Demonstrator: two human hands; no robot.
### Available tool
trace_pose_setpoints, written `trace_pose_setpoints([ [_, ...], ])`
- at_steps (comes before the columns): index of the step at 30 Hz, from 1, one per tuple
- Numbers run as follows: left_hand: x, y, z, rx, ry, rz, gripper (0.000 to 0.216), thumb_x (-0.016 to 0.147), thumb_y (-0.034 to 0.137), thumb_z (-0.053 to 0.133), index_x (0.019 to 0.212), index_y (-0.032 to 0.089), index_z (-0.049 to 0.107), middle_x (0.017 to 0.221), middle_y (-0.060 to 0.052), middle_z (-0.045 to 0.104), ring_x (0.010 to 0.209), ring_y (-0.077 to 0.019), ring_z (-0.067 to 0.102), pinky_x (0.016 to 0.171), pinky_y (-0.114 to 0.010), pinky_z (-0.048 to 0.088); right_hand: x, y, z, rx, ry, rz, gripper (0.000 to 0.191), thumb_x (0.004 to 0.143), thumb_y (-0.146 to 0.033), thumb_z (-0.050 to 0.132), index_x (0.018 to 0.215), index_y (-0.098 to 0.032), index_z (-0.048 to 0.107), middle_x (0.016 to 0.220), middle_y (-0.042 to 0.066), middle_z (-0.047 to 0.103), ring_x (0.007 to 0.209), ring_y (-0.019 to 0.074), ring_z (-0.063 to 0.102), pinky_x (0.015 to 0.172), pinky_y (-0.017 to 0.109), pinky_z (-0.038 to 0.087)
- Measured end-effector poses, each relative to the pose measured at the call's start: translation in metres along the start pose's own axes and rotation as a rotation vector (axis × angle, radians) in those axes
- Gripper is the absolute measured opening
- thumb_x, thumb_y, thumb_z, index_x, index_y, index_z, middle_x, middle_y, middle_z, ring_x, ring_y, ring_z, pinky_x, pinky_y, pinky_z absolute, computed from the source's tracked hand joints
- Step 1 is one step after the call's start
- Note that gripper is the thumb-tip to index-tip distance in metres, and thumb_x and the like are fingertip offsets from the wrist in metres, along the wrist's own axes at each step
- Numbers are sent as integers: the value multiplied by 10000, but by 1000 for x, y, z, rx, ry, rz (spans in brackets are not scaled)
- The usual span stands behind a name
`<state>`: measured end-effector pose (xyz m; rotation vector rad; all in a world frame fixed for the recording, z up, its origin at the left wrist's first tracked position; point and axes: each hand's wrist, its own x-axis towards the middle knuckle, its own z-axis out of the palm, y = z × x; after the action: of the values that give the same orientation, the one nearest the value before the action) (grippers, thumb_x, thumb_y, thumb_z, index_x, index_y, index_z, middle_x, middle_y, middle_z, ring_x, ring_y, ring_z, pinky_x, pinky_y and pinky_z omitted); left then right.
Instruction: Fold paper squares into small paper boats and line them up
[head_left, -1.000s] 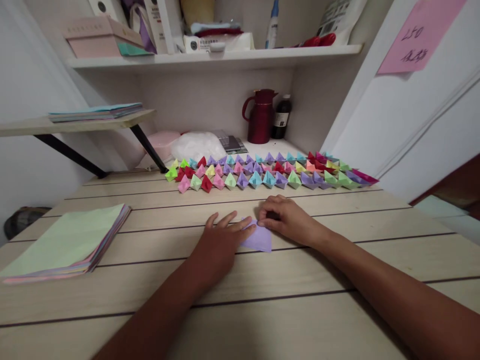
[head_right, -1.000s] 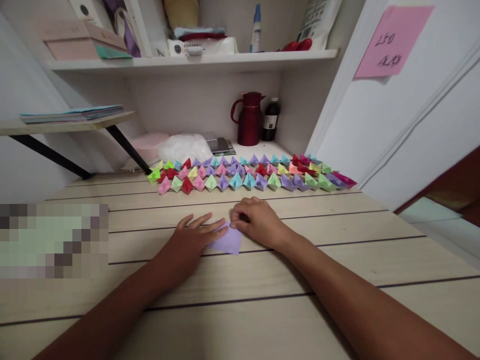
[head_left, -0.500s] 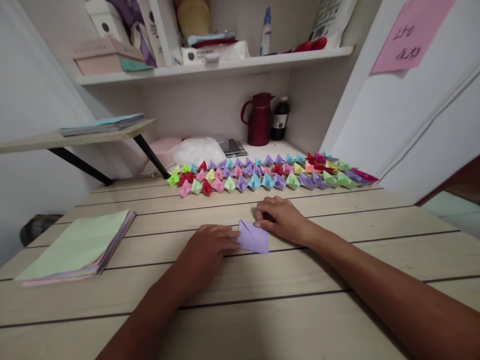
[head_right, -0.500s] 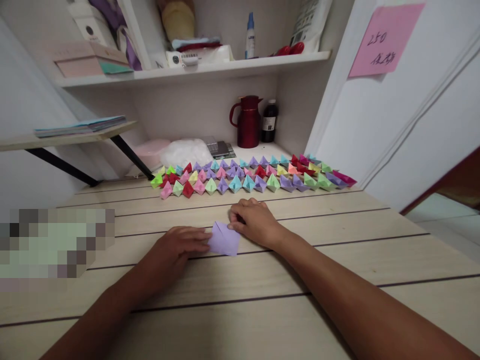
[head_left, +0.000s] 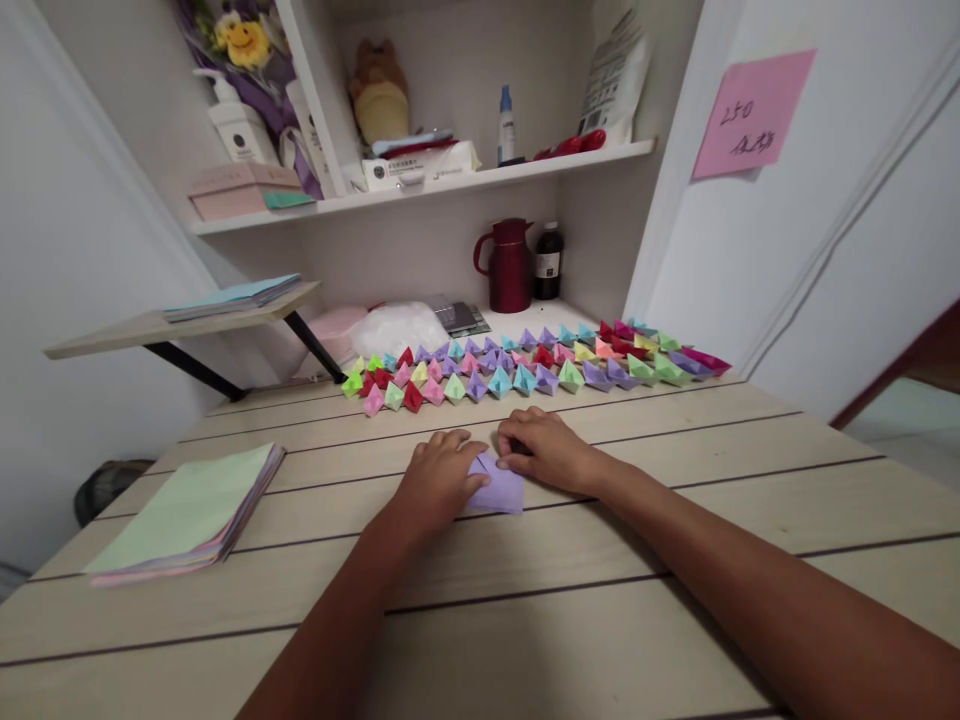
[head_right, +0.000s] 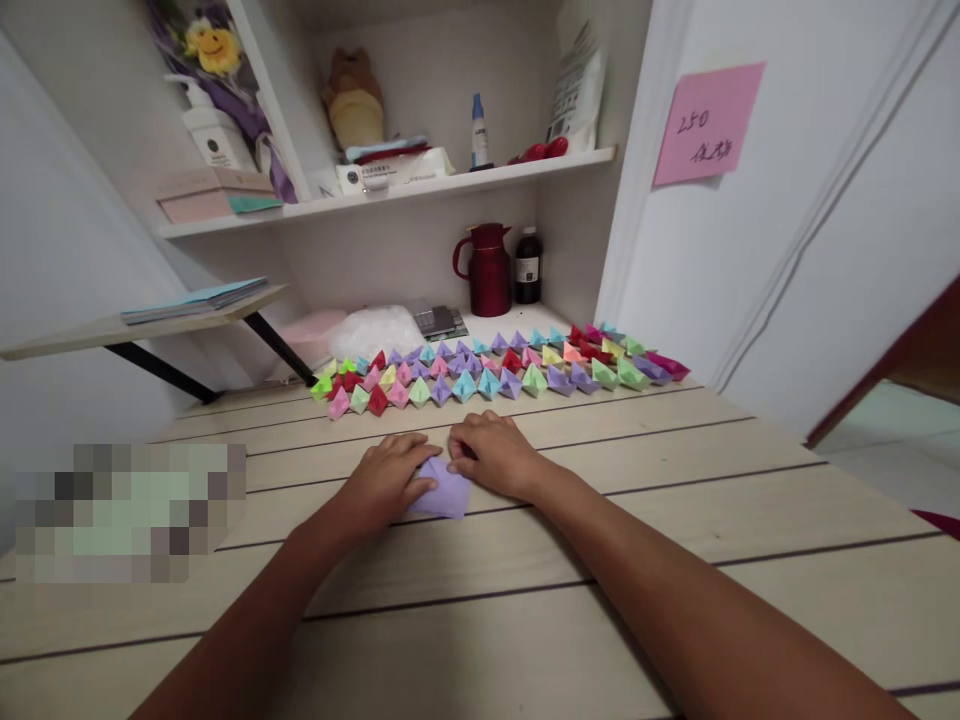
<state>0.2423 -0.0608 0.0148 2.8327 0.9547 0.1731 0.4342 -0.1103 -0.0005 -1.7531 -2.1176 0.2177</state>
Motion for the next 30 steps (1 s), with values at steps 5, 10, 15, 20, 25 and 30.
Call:
trace_pose_setpoints([
  [5, 0, -7, 8, -145, 36, -49, 280, 805, 331, 591, 1065, 236, 546, 1247, -68, 561, 1174, -272, 456, 970, -444, 343, -5, -4, -4, -14, -17, -2, 219, 791, -362, 652, 979, -253, 629, 1002, 46, 622, 954, 245, 514, 814, 355, 342],
  [10, -2, -12, 13, -283, 65, -37, 250, 764, 336, 635, 957, 219, 527, 1300, -80, 527, 1237, -274, 406, 1012, -445, 286, -5, -8, 1, 0, -18, 24, 253, 730, -285, 694, 967, -229, 627, 1025, 65, 613, 971, 258, 510, 827, 368, 351],
  [15, 1, -14, 18, -377, 102, -56, 244, 728, 282, 679, 898, 220, 515, 1255, -60, 567, 1213, -261, 438, 1002, -439, 278, -2, -4, 7, 237, 11, 47, 166, 702, -237, 700, 818, -196, 590, 893, 35, 619, 872, 202, 526, 776, 318, 376],
  [20, 2, -16, 21, -445, 146, -85, 275, 699, 268, 717, 901, 232, 535, 1243, -35, 587, 1187, -248, 466, 1005, -416, 282, -3, -2, 10, 584, 3, 88, 149, 724, -288, 667, 783, -196, 566, 716, -24, 561, 662, 138, 491, 600, 254, 372],
  [25, 2, -15, 16, -483, 169, -109, 448, 670, 328, 744, 1088, 268, 596, 1193, -31, 623, 1158, -263, 487, 1001, -394, 302, -1, -5, 11, 737, 29, 115, 124, 728, -243, 644, 807, -196, 560, 678, -38, 538, 616, 120, 465, 556, 239, 356],
  [30, 7, -18, 21, -689, 231, -96, 197, 773, 371, 612, 828, 201, 695, 856, -27, 684, 886, -219, 585, 792, -301, 424, 3, -12, 9, 808, 76, 101, 111, 744, -245, 643, 810, -186, 576, 688, -22, 546, 631, 124, 471, 568, 246, 362],
])
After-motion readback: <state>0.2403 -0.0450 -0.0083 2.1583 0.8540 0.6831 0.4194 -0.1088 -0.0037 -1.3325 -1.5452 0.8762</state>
